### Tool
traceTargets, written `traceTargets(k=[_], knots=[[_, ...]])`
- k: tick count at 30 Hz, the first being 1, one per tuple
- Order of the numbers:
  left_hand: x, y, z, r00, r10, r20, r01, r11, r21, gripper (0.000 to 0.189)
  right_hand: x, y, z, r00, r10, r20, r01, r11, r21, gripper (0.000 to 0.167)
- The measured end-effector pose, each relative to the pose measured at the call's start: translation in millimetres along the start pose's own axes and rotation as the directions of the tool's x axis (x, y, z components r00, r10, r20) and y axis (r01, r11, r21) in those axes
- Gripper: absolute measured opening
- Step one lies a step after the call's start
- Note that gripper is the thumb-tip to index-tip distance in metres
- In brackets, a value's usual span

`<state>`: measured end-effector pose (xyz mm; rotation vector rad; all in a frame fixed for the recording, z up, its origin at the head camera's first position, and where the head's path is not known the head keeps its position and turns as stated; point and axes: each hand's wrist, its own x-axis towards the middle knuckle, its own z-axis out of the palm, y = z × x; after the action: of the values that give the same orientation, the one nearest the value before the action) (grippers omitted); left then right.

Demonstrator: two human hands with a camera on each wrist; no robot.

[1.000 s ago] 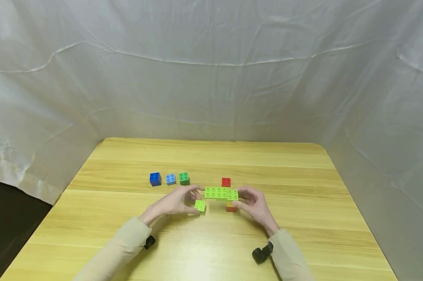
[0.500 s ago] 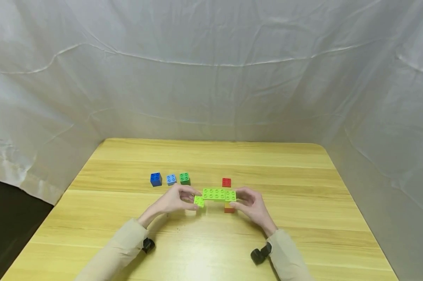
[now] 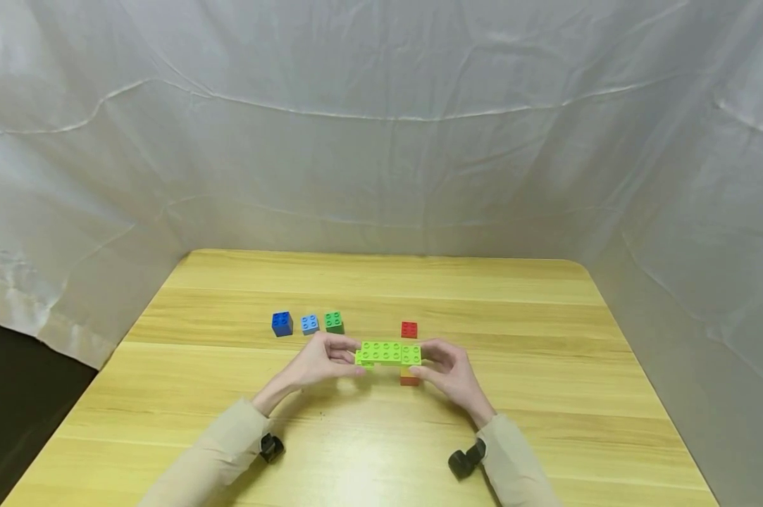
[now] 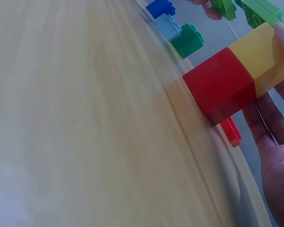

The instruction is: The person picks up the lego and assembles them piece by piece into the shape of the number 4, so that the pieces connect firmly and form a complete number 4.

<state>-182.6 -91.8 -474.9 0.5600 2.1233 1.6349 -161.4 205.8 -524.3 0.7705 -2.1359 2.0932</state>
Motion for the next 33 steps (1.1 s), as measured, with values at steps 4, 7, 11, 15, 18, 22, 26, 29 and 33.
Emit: traceTargets(k=[4,7,11,15,18,22,26,29,33], knots=[[0.6,0.1,0.8,1.000,-0.015,-0.005,0.015,1.000,-0.014,0.052,0.9,-0.9,1.7,1.000,0.011,-0.002,-0.011,1.000,-0.006,0.038],[1.0,0.9,1.1,1.000,-0.021,0.001,0.021,0.999,-0.038,0.052,1.3,-1.1,2.9,1.000,0.015,-0.003,-0.015,1.000,-0.010,0.038],[1.5,3.1,1.7,1.000,-0.017,0.017,0.018,0.997,-0.069,0.050,1.9,-0.9,4.3,1.000,0.018,0.000,-0.018,1.000,-0.017,0.038],[1.8,4.4,2.9,1.000,-0.011,0.023,0.013,0.996,-0.083,0.049,2.4,-0.2,5.1,1.000,0.015,0.006,-0.014,1.000,-0.021,0.037],[1.7,4.4,3.8,1.000,-0.005,0.018,0.006,0.996,-0.088,0.049,2.3,0.2,5.2,1.000,0.012,0.010,-0.012,1.000,-0.020,0.037],[2.0,3.9,4.3,1.000,0.003,0.013,-0.002,0.996,-0.089,0.049,2.4,0.2,5.4,1.000,0.013,0.011,-0.012,1.000,-0.021,0.036],[1.9,3.4,4.4,1.000,0.008,0.009,-0.007,0.996,-0.089,0.051,2.5,-0.1,6.1,1.000,0.015,0.011,-0.015,1.000,-0.020,0.037],[1.3,5.0,6.0,1.000,0.010,0.006,-0.009,0.995,-0.101,0.053,2.5,-0.1,6.2,1.000,0.017,0.011,-0.016,1.000,-0.021,0.037],[1.4,6.2,9.5,1.000,0.017,0.005,-0.017,0.994,-0.104,0.053,2.7,0.8,6.4,1.000,0.016,0.011,-0.015,1.000,-0.022,0.035]])
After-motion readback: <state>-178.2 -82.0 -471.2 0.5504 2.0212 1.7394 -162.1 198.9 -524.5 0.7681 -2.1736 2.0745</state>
